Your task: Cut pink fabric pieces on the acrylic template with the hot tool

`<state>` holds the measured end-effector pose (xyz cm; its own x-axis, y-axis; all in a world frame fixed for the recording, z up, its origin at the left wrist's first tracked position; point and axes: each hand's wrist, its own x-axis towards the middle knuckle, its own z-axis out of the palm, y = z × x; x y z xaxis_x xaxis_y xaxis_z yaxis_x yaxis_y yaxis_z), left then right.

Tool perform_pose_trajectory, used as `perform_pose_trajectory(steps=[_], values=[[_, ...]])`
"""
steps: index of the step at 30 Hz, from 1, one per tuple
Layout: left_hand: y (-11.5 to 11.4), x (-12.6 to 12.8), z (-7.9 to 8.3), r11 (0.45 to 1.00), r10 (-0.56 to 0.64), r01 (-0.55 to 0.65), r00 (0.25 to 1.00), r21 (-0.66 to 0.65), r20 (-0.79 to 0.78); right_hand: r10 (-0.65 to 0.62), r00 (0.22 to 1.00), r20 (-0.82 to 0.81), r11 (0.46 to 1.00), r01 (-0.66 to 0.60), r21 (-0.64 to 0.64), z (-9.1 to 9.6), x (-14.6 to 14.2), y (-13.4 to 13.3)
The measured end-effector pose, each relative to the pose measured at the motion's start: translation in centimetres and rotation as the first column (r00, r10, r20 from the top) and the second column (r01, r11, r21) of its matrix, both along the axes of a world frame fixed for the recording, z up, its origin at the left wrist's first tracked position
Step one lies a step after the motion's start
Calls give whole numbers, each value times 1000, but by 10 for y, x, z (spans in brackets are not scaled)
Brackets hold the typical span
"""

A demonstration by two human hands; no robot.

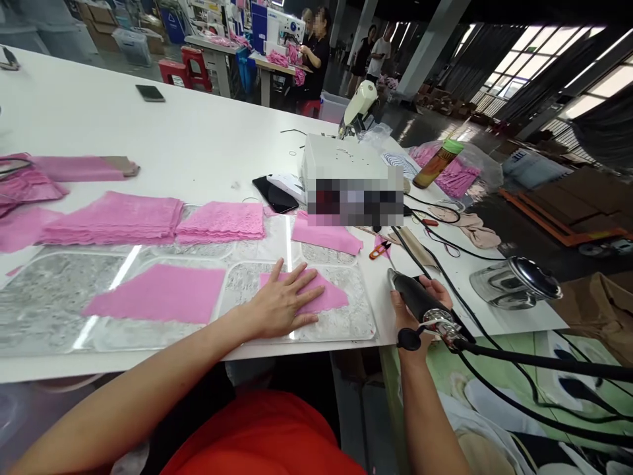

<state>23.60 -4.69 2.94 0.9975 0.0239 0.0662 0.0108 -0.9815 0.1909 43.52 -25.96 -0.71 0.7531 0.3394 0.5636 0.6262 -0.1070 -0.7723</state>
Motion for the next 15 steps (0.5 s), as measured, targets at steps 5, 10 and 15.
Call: perform_pose_trajectory(steps=[5,10,15], values=[[0,0,0,1000,-1,1,1000,-7,11,-199,979,-51,945,205,254,1,-2,11],[0,-1,-3,1000,-3,3,999,-17,37,-260,957,-127,885,289,365,-3,9,11],[1,-1,-6,1000,3,-4,998,10,56,-347,926,-147,813,375,444,5,34,16]])
